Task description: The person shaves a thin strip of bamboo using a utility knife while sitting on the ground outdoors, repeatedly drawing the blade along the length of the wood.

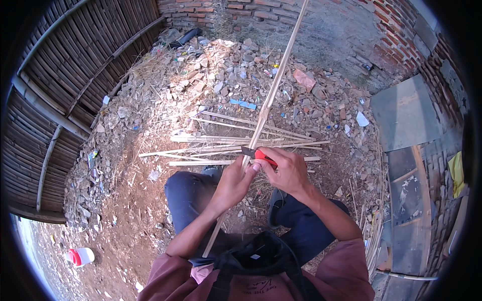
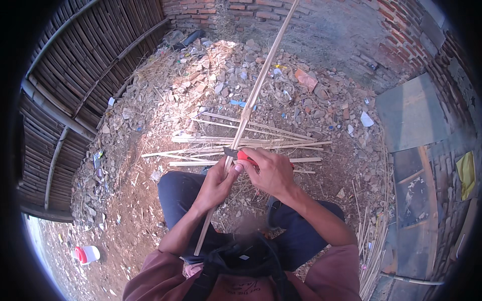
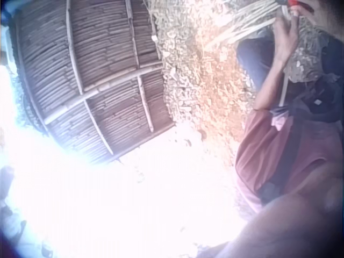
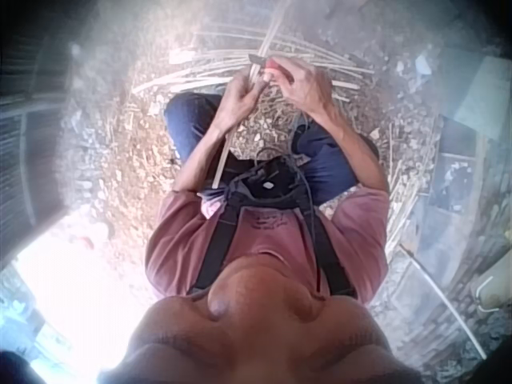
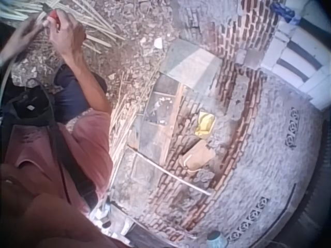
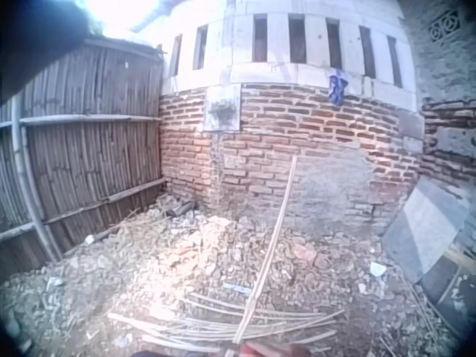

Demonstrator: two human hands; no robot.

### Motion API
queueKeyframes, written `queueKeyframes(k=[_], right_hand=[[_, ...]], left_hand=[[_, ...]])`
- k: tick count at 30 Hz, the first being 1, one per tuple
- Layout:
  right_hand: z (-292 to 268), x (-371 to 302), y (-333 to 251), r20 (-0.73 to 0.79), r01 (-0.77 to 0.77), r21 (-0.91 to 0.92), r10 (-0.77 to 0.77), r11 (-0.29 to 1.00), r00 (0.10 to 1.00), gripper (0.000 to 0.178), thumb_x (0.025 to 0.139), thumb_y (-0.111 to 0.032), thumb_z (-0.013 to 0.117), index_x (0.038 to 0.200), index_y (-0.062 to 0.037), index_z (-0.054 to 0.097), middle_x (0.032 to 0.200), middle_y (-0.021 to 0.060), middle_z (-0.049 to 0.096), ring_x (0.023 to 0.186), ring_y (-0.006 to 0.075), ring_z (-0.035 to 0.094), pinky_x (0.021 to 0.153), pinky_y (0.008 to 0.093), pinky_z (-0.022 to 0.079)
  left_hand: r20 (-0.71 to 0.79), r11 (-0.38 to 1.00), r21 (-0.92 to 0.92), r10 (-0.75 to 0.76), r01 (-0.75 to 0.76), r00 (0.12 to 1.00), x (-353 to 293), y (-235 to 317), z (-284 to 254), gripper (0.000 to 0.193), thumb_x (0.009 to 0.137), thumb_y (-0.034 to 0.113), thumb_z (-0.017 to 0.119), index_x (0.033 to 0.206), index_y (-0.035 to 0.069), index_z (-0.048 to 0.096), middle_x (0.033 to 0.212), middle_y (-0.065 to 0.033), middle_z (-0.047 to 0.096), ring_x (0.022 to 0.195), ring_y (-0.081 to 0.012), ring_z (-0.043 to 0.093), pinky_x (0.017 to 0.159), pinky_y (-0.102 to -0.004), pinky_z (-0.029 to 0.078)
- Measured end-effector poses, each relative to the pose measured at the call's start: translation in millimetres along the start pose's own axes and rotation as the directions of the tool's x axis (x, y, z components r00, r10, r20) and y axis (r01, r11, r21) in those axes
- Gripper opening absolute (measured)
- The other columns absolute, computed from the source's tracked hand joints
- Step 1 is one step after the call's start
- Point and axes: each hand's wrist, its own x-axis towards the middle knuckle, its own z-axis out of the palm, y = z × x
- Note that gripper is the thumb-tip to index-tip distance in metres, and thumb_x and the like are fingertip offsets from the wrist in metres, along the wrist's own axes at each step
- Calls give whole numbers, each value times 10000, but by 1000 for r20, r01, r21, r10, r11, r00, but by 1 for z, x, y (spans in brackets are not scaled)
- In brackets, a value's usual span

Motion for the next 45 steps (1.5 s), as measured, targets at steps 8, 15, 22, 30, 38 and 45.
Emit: queueKeyframes(k=[8, 15, 22, 30, 38, 45], right_hand=[[-11, 12, 4, -68, -27, -62, 23, 998, 997, 267, 961, -287, 741, 1130, -80, 751, 924, 107, 772, 755, 297, 752, 643, 399, 584], [-46, 39, 47, -218, -153, -101, 128, 983, 968, 294, 981, -291, 730, 1154, -54, 743, 907, 138, 766, 742, 304, 741, 668, 386, 566], [-42, 28, 69, -328, -212, 355, 334, 911, 884, 299, 1054, -269, 661, 1180, 2, 675, 909, 29, 735, 818, 94, 648, 680, 247, 485], [-30, 32, 51, 46, -386, 665, 481, 640, 876, 438, 1023, -288, 712, 1299, 49, 660, 950, 69, 758, 891, 122, 700, 850, 283, 517], [-28, 32, 59, 160, -523, 677, 591, 517, 791, 371, 967, -284, 782, 1177, 13, 714, 992, 69, 750, 899, 131, 696, 862, 290, 523], [-22, 32, 49, 118, -478, 660, 549, 580, 828, 365, 955, -277, 792, 1176, 2, 713, 1024, 60, 737, 977, 130, 679, 909, 309, 513]], left_hand=[[34, 990, 88, -114, 111, 993, -3, 16, -3, 342, 1106, 294, 591, 1195, -34, 629, 747, 34, 528, 710, -62, 418, 610, -288, 389], [81, 993, 82, -89, 82, 993, -12, 21, 1, 358, 1104, 319, 593, 1136, -37, 614, 729, 22, 513, 716, -66, 417, 612, -307, 401], [86, 997, 55, -51, 46, 995, -6, -1, 1, 388, 1138, 360, 489, 1140, -17, 583, 768, 7, 508, 733, -73, 436, 625, -306, 406], [84, 995, 89, -54, 46, 995, -6, 13, 6, 323, 1149, 333, 429, 1089, 35, 535, 678, -10, 463, 628, -123, 454, 593, -337, 397], [167, 969, 244, -7, -34, 986, -9, 29, 6, 283, 1129, 307, 453, 1182, 32, 489, 648, -165, 522, 637, -398, 590, 648, -494, 454], [233, 987, 113, -135, 111, 963, -5, 23, -4, 409, 1133, 345, 477, 1344, -2, 422, 844, -104, 604, 684, -217, 649, 641, -382, 555]])
